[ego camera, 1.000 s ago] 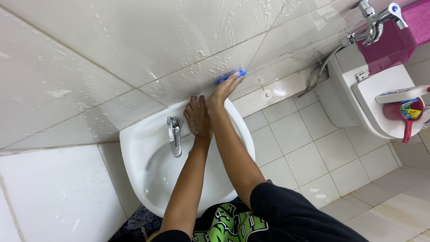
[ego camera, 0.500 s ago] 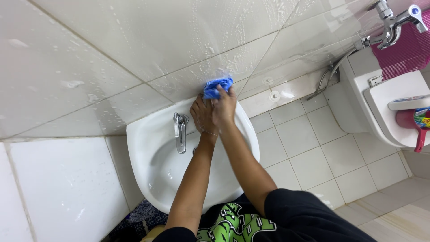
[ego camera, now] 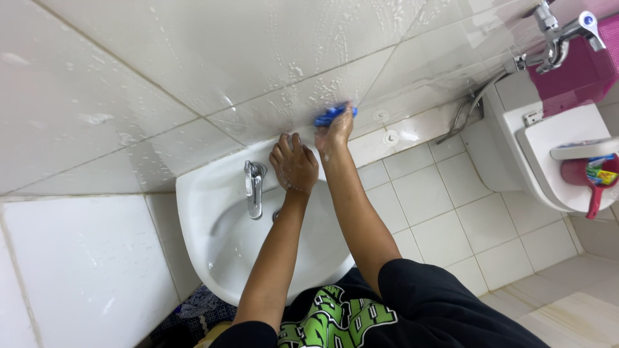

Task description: The person wets a blue cloth in a sink, wrings it out, and scrubs the tiled wall above the sink. They then kneel to clean the lower wall tiles and the baseboard area, repeatedly rinsing the cloth in a bucket and wringing it out before continuing to wipe the surfaces.

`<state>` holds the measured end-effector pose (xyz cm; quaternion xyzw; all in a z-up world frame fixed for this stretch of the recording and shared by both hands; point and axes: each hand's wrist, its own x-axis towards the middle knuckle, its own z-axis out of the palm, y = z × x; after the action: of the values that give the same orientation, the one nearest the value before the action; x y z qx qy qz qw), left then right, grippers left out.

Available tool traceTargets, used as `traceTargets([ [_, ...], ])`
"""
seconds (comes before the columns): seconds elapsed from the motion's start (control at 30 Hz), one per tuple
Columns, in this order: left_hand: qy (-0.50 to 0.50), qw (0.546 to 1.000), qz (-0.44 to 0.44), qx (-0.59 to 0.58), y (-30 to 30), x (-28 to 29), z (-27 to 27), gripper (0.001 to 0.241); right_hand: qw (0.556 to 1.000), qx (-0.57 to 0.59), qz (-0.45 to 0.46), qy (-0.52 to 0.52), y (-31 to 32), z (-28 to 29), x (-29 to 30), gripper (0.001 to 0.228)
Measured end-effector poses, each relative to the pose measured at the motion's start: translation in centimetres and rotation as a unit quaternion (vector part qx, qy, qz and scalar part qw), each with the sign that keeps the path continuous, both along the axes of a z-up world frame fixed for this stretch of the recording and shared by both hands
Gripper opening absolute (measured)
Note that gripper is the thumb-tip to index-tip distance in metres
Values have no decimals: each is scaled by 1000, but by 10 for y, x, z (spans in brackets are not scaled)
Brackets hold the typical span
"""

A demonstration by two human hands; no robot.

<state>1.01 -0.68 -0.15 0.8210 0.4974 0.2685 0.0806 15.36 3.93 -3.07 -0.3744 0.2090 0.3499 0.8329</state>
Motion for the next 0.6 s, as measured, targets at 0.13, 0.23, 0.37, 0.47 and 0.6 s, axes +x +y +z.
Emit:
traceTargets([
  [0.13,17,1000,12,4,-2,2,0,38,994,64,83,-18,-25,-3,-17,27],
  [0.23,29,999,16,8,-1,2,-3,37,989,98,84,-72,-64,60,-37,30],
  [0.37,20,999,19,15,-3,0,-3,37,954,89,-38,-285,-58,122,-35,58],
  [0.47,-12,1000,23,12,-7,0,3,36,800,-118,-48,-586,-28,128,-18,54],
  [0.6,3,1000,20,4,-3,1,8,37,478,-240,-207,-819,-1,60,38,52],
])
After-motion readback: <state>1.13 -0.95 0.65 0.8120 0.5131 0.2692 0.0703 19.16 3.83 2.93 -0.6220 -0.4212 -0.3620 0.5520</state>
